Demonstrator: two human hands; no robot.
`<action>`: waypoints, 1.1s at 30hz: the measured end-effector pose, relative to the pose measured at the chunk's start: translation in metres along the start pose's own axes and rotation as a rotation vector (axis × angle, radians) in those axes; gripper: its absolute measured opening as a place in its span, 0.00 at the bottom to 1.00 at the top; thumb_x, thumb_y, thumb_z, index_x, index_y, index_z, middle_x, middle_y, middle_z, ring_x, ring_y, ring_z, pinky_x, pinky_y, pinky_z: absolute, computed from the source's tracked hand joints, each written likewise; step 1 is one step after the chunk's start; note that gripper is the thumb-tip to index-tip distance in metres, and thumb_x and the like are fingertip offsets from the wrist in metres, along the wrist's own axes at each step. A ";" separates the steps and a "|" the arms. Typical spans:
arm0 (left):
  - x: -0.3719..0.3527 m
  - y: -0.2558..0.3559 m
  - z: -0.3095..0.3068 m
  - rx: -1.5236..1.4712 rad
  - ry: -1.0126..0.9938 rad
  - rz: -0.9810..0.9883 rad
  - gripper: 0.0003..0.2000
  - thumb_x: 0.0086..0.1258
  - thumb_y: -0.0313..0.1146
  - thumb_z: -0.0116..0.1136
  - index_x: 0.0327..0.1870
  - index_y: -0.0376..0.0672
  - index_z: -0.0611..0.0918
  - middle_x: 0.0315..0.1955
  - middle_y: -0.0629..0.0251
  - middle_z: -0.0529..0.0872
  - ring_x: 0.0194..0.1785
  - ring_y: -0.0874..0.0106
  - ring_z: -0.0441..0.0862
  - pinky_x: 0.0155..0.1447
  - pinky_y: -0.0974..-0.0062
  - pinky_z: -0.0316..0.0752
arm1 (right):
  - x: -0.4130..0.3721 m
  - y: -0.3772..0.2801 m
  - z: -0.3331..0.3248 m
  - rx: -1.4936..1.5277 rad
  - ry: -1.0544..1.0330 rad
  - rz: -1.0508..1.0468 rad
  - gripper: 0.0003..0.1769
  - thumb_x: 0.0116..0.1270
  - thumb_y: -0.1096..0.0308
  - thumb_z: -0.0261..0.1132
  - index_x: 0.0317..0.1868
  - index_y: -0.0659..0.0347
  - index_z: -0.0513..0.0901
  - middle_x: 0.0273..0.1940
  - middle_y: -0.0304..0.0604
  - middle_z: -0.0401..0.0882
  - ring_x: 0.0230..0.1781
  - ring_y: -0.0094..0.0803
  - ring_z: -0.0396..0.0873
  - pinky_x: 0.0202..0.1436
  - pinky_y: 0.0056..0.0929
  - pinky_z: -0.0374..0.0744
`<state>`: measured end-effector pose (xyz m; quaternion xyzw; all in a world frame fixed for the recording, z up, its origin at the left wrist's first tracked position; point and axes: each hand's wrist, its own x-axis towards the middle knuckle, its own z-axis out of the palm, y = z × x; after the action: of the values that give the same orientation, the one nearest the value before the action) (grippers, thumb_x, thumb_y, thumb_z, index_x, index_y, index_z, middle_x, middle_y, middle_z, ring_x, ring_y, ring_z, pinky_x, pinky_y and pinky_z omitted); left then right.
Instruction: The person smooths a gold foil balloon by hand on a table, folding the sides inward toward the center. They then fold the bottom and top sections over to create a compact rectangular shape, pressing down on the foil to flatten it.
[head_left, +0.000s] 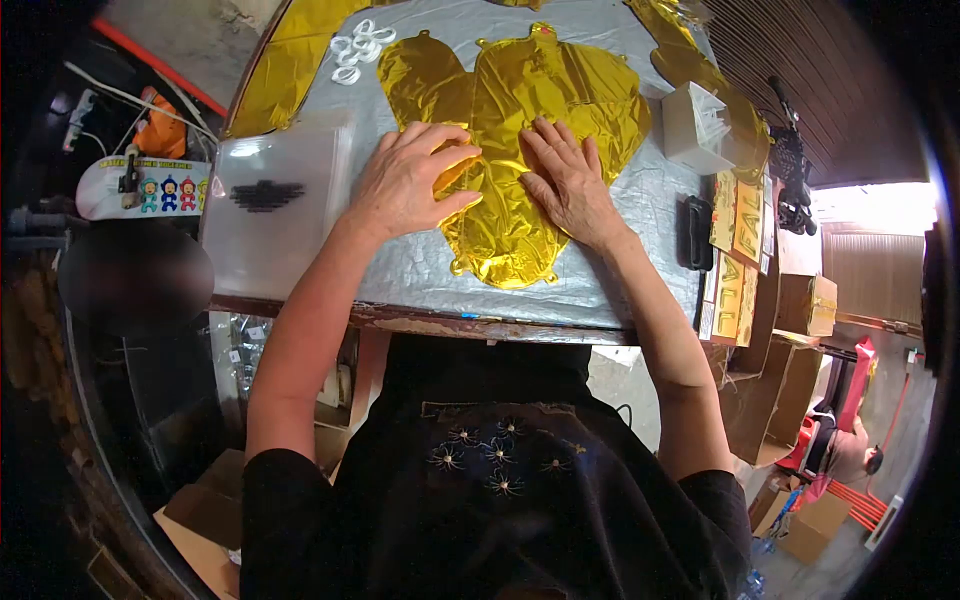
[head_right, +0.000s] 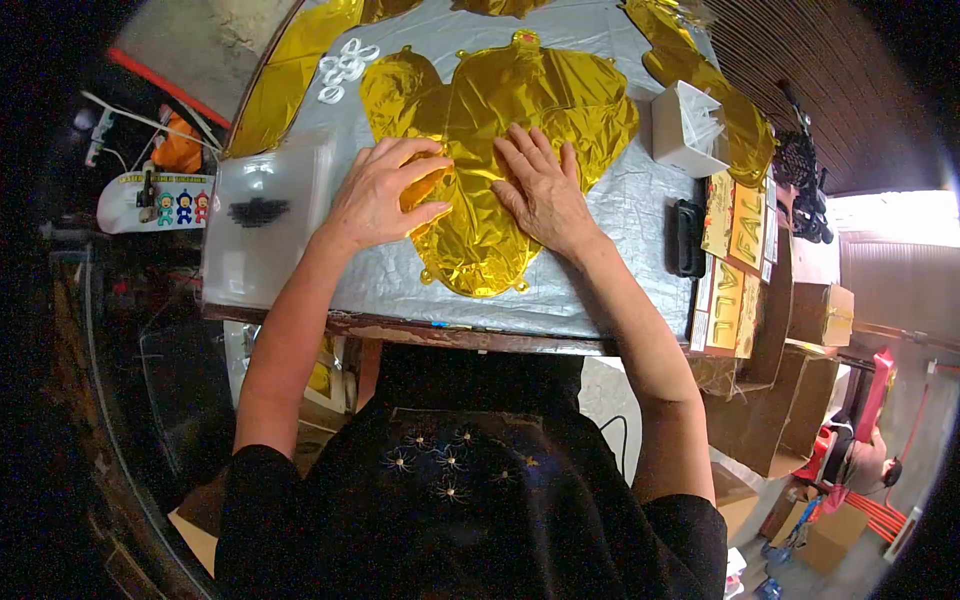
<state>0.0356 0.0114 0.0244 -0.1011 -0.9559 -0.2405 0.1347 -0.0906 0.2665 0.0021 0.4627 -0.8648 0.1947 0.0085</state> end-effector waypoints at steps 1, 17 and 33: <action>0.001 0.001 -0.001 -0.005 -0.005 -0.007 0.25 0.66 0.44 0.76 0.62 0.47 0.87 0.65 0.64 0.82 0.69 0.60 0.77 0.71 0.58 0.70 | 0.000 0.000 0.000 0.003 -0.002 0.004 0.35 0.80 0.54 0.63 0.82 0.53 0.66 0.84 0.51 0.61 0.86 0.54 0.54 0.85 0.67 0.48; 0.029 0.031 -0.023 -0.081 0.083 0.056 0.16 0.63 0.27 0.74 0.52 0.38 0.89 0.61 0.53 0.85 0.65 0.52 0.81 0.69 0.59 0.76 | -0.039 0.014 -0.105 0.115 0.254 -0.100 0.26 0.69 0.74 0.70 0.68 0.57 0.83 0.73 0.53 0.77 0.76 0.54 0.72 0.79 0.51 0.71; 0.184 0.177 0.028 -0.384 -0.036 0.459 0.08 0.67 0.25 0.71 0.46 0.37 0.90 0.55 0.59 0.88 0.52 0.59 0.86 0.58 0.63 0.80 | -0.103 0.242 -0.150 -0.584 0.273 0.184 0.08 0.68 0.68 0.65 0.44 0.61 0.85 0.52 0.46 0.87 0.56 0.43 0.83 0.62 0.42 0.77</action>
<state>-0.0984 0.2018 0.1336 -0.3424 -0.8474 -0.3782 0.1472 -0.2511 0.5200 0.0413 0.3302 -0.9132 -0.0014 0.2389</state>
